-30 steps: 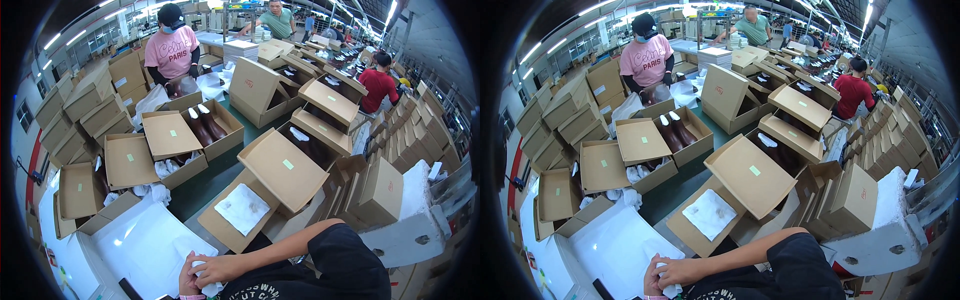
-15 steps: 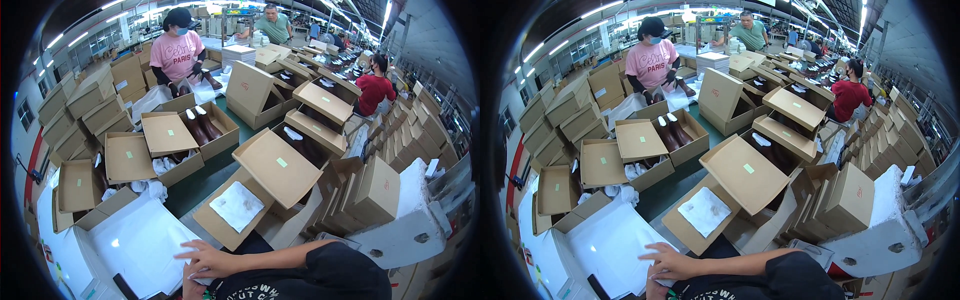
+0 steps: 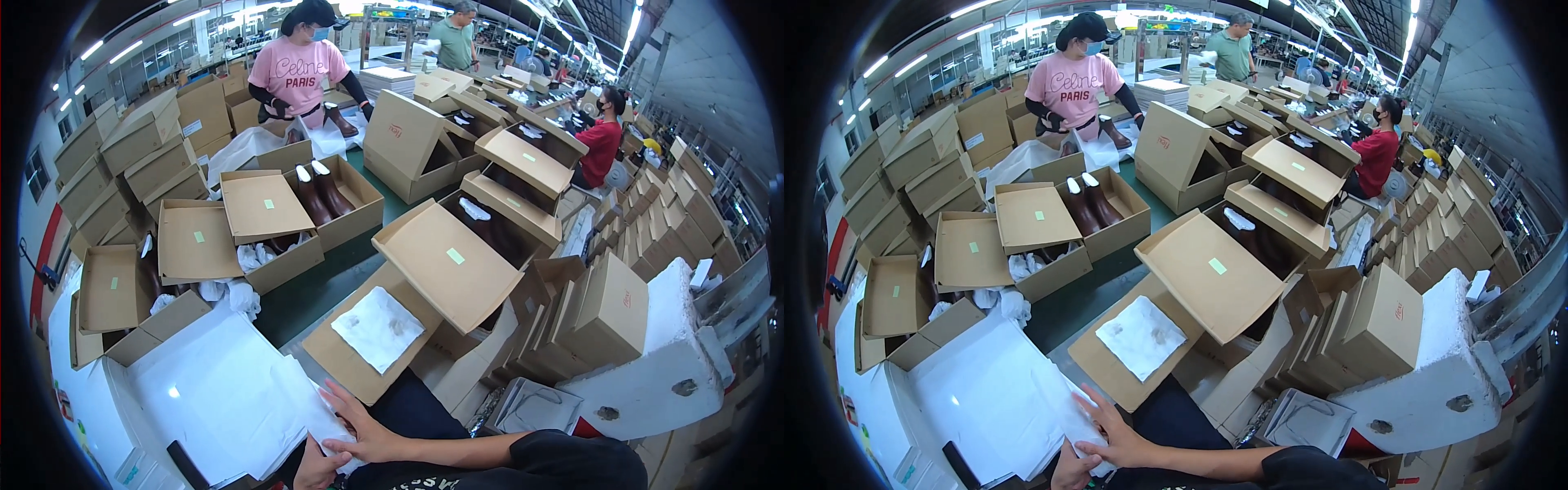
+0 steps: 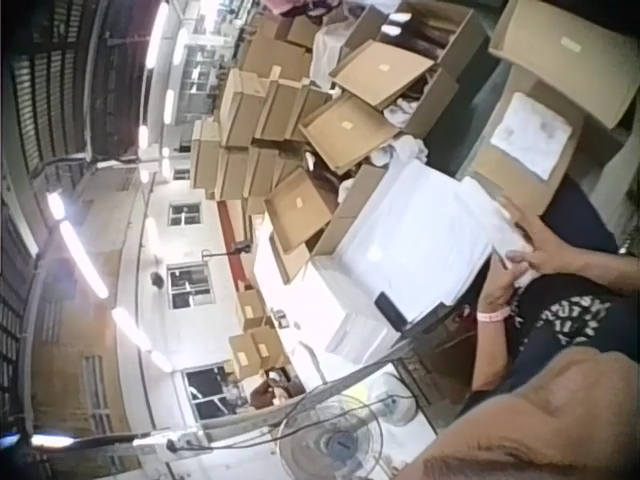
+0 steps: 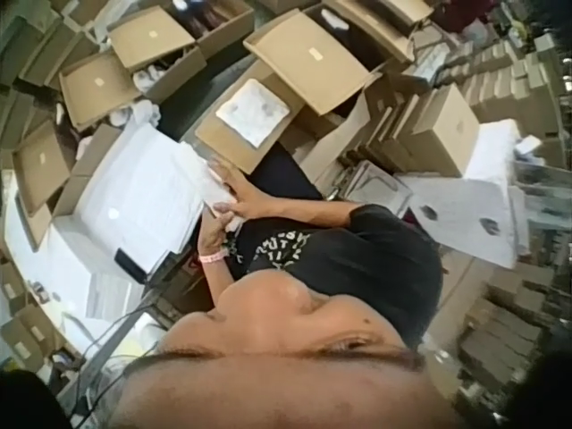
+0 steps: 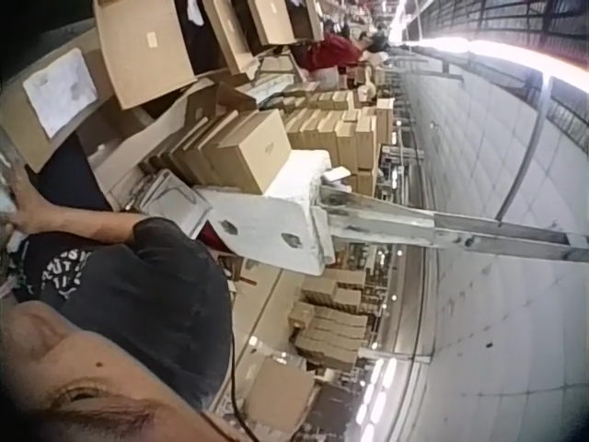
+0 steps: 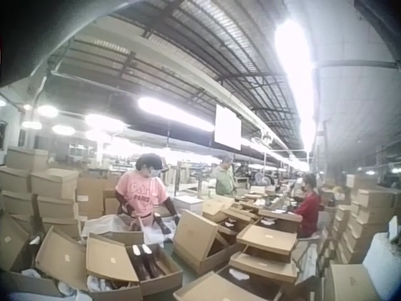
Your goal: The recorder is wrapping stuffing or protective paper and placing it into shoe boxes as part of a manufacturing or packaging line.
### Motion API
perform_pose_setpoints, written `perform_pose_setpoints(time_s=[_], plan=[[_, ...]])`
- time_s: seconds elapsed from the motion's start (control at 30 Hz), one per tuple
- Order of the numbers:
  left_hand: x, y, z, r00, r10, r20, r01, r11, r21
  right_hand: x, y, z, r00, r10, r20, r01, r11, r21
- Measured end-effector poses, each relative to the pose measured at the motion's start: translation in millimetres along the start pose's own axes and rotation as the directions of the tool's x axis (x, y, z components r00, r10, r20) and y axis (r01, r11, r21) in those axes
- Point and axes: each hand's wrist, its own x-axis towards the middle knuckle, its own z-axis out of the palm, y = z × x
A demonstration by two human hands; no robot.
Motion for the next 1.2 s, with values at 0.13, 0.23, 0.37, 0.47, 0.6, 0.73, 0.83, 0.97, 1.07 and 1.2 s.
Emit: perform_pose_setpoints(time_s=[0.13,0.23,0.37,0.47,0.6,0.73,0.83,0.97,1.07,1.2], plan=[[7,7,-4,0.976,-0.21,-0.062,0.217,0.968,0.13,1,15,13,0.936,0.342,0.083,-0.338,0.805,0.487],[12,26,9,0.973,-0.199,-0.113,0.216,0.963,0.159,32,27,-2,0.829,0.465,0.311,-0.556,0.624,0.549],[18,31,8,0.951,-0.309,-0.002,0.307,0.942,0.136,85,29,-35,0.789,0.385,0.478,-0.614,0.518,0.596],[22,32,14,0.921,-0.382,0.072,0.373,0.921,0.112,112,12,-54,0.787,0.36,0.501,-0.611,0.565,0.554],[19,13,13,0.899,-0.362,-0.248,0.398,0.91,0.114,106,11,-53,0.851,0.262,0.454,-0.41,0.872,0.266],[17,-14,5,0.951,-0.221,-0.216,0.237,0.97,0.048,67,15,-49,0.922,-0.224,0.315,0.248,0.968,-0.036],[15,-41,-10,0.949,-0.211,-0.234,0.234,0.969,0.076,48,6,-46,0.915,-0.172,0.365,0.231,0.965,-0.126],[23,-44,-6,0.945,-0.181,-0.271,0.139,0.976,-0.167,38,13,-45,0.9,-0.097,0.425,0.22,0.943,-0.251],[32,-31,6,0.943,-0.118,-0.311,0.089,0.99,-0.108,39,15,-39,0.896,-0.097,0.433,0.242,0.925,-0.294],[42,-9,23,0.91,0.024,-0.415,-0.029,1.0,-0.005,46,7,-29,0.932,-0.126,0.339,0.21,0.952,-0.221]])
